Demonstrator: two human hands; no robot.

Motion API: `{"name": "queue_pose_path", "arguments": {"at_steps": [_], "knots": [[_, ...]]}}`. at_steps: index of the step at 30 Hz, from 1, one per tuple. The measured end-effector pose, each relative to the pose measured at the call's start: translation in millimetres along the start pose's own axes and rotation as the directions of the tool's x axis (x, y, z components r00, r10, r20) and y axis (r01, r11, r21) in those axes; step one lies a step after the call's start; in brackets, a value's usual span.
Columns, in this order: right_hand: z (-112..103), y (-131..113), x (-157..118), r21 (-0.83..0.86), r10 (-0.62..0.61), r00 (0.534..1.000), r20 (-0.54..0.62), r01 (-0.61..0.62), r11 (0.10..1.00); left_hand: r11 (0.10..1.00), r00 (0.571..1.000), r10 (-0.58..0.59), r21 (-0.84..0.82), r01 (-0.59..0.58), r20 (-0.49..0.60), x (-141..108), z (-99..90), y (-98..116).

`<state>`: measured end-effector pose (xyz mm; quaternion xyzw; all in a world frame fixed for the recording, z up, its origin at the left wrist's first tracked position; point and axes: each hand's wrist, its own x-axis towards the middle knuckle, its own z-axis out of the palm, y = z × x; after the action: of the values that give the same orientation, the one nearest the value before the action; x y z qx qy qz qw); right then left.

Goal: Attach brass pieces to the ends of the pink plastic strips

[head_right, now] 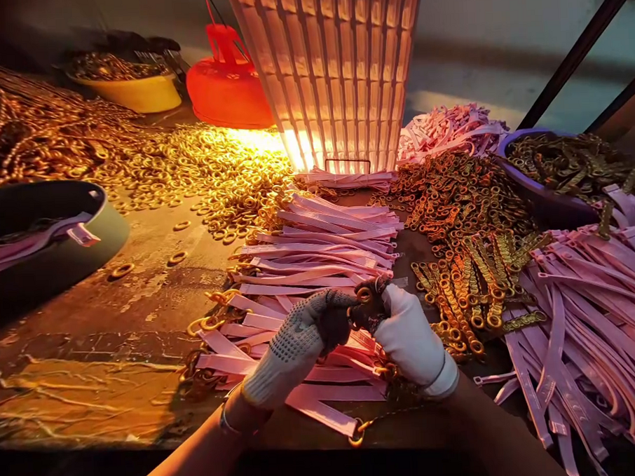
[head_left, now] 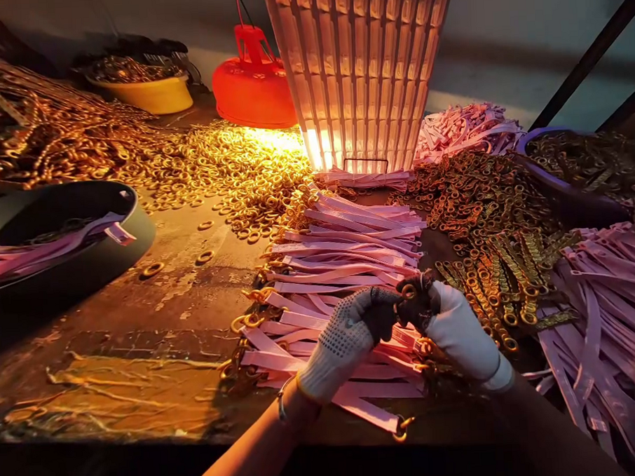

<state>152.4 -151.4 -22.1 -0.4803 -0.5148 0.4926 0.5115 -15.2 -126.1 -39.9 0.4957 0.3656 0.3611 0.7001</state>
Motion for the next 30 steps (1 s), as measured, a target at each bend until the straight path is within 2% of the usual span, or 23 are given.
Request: {"name": "queue_pose_path", "arguments": {"at_steps": [2, 4, 8, 10, 12, 15, 19, 22, 23, 25, 27, 28, 30], "knots": [[-1, 0, -5, -0.137, -0.077, 0.997, 0.023, 0.079, 0.987, 0.994, 0.991, -0.102, -0.036, 0.105, 0.092, 1, -2.6, -1], [-3, -3, -9, -0.307, -0.179, 0.98, 0.086, 0.197, 0.931, 0.974, 0.965, -0.187, -0.089, 0.206, 0.184, 2, -5.5, -4], [-2, -9, -16, -0.575, -0.361, 0.906, 0.22, 0.42, 0.702, 0.881, 0.904, -0.274, -0.292, 0.372, 0.327, 5, -9.7, -12], [1, -8, -19, -0.66, -0.409, 0.879, 0.247, 0.461, 0.593, 0.84, 0.884, -0.303, -0.338, 0.424, 0.355, 7, -10.1, -13], [4, -6, -20, -0.698, -0.427, 0.864, 0.267, 0.478, 0.533, 0.843, 0.881, -0.331, -0.313, 0.437, 0.338, 10, -9.2, -10], [5, -1, -18, -0.724, -0.423, 0.859, 0.29, 0.486, 0.489, 0.887, 0.888, -0.332, -0.215, 0.408, 0.317, 12, -7.4, -2], [-3, -1, -13, -0.825, -0.384, 0.878, 0.288, 0.43, 0.366, 0.923, 0.903, -0.338, -0.092, 0.373, 0.265, 10, -9.5, 11], [-14, -5, -10, -0.884, -0.236, 0.912, 0.335, 0.391, 0.257, 0.94, 0.935, -0.314, 0.195, 0.281, 0.167, 6, -13.9, 20], [-17, -8, -9, -0.888, -0.164, 0.919, 0.359, 0.391, 0.243, 0.928, 0.945, -0.287, 0.289, 0.234, 0.156, 5, -14.9, 23], [-23, -13, -8, -0.876, -0.02, 0.911, 0.412, 0.402, 0.269, 0.9, 0.954, -0.249, 0.405, 0.162, 0.17, 4, -14.7, 28], [-25, -16, -9, -0.849, 0.061, 0.883, 0.464, 0.424, 0.316, 0.885, 0.943, -0.272, 0.435, 0.166, 0.194, 2, -10.7, 30], [-24, -17, -11, -0.842, 0.062, 0.877, 0.476, 0.435, 0.319, 0.894, 0.936, -0.289, 0.406, 0.189, 0.201, 0, -7.3, 30], [-21, -14, -18, -0.859, -0.005, 0.894, 0.449, 0.433, 0.273, 0.924, 0.929, -0.319, 0.278, 0.261, 0.187, -4, 1.1, 26]]}}
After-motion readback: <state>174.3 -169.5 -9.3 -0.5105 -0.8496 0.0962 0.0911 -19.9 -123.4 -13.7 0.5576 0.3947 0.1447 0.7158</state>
